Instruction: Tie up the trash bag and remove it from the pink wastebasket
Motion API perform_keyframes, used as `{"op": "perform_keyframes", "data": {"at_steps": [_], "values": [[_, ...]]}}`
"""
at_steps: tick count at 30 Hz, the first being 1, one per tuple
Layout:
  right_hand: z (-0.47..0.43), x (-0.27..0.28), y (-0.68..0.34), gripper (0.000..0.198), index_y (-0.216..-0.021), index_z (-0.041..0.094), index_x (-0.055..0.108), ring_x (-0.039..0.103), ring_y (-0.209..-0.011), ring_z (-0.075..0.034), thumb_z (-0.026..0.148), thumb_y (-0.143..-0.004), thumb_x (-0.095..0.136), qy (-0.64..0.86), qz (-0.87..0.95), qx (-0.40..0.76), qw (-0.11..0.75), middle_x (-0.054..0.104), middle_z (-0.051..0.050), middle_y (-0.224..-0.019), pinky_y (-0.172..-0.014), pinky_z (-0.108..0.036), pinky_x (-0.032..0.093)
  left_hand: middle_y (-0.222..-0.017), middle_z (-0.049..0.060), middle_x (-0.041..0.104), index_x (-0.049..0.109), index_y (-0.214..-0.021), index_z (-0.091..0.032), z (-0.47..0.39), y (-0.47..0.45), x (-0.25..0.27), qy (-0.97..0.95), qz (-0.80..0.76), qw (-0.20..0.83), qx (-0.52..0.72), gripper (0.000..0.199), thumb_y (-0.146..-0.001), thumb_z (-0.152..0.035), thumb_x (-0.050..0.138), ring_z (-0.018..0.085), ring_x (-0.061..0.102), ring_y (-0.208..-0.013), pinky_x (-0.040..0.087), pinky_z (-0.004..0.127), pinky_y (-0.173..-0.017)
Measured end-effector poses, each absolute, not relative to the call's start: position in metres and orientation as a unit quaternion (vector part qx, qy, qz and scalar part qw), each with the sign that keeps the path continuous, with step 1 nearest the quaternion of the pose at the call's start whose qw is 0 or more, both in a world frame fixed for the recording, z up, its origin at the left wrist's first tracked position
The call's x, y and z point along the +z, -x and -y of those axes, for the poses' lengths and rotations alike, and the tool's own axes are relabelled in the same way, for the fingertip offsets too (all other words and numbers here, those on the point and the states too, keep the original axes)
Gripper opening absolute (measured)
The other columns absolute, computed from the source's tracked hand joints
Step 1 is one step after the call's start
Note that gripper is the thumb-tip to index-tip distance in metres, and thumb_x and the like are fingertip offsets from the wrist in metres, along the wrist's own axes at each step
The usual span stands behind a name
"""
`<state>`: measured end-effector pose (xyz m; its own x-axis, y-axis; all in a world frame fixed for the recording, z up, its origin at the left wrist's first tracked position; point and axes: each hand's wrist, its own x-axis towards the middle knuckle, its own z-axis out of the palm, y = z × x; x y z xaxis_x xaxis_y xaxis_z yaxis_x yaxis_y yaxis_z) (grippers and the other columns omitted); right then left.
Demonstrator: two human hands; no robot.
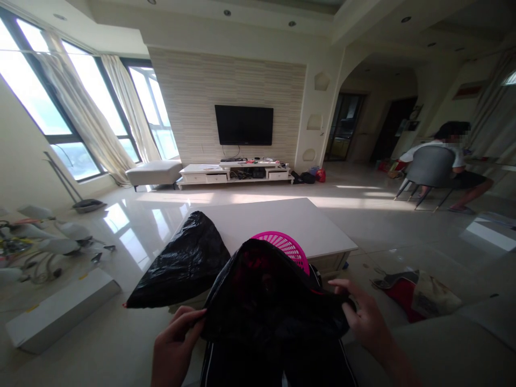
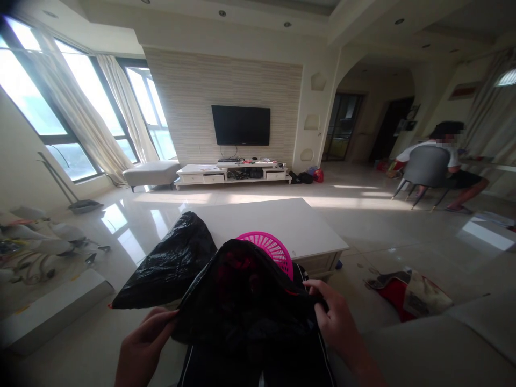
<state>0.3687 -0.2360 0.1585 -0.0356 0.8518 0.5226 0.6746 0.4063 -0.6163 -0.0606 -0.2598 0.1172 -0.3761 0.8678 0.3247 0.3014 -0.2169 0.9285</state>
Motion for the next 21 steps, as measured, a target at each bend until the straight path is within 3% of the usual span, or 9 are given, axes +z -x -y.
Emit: {"op": "perform_keyframes", "data": {"at_steps": [6, 11, 16, 21], "values": [[0.238, 0.161, -0.368, 0.026, -0.108, 0.024, 0.076, 0.066, -0.072, -0.018, 0.039, -0.088, 0.067, 0.566, 0.705, 0.111, 0.413, 0.067, 0.000, -0.080, -0.069, -0.030, 0.053, -0.088, 0.004, 0.074, 0.087, -0.087, -0.025, 0.267, 0.063, 0.125, -0.497, -0.565, 0.224, 0.619, 0.022, -0.072, -0.042, 0.090, 0.019, 0.071, -0.074, 0.059, 0.022, -0.063], [0.235, 0.152, -0.368, 0.026, -0.102, 0.031, 0.085, 0.069, -0.077, -0.020, 0.052, -0.088, 0.077, 0.556, 0.711, 0.171, 0.395, 0.076, -0.002, -0.083, -0.076, -0.031, 0.055, -0.099, 0.004, 0.079, 0.086, -0.101, -0.025, 0.270, 0.063, 0.123, -0.478, -0.570, 0.266, 0.614, 0.034, -0.073, -0.044, 0.091, 0.023, 0.076, -0.089, 0.064, 0.027, -0.079], [0.243, 0.174, -0.366, 0.021, -0.084, 0.027, 0.085, 0.061, -0.071, -0.016, 0.046, -0.089, 0.079, 0.511, 0.672, 0.201, 0.496, 0.061, -0.004, -0.076, -0.063, -0.024, 0.051, -0.104, 0.005, 0.079, 0.085, -0.106, -0.026, 0.274, 0.062, 0.127, -0.502, -0.570, 0.246, 0.602, 0.033, -0.080, -0.045, 0.086, 0.021, 0.076, -0.089, 0.062, 0.025, -0.077], [0.266, 0.181, -0.395, 0.016, -0.088, 0.030, 0.082, 0.069, -0.094, -0.021, 0.046, -0.088, 0.080, 0.462, 0.600, 0.263, 0.598, 0.068, -0.008, -0.102, -0.081, -0.027, 0.059, -0.100, 0.007, 0.079, 0.084, -0.109, -0.024, 0.274, 0.060, 0.134, -0.513, -0.590, 0.274, 0.560, 0.034, -0.083, -0.045, 0.080, 0.024, 0.074, -0.088, 0.062, 0.032, -0.080]]}}
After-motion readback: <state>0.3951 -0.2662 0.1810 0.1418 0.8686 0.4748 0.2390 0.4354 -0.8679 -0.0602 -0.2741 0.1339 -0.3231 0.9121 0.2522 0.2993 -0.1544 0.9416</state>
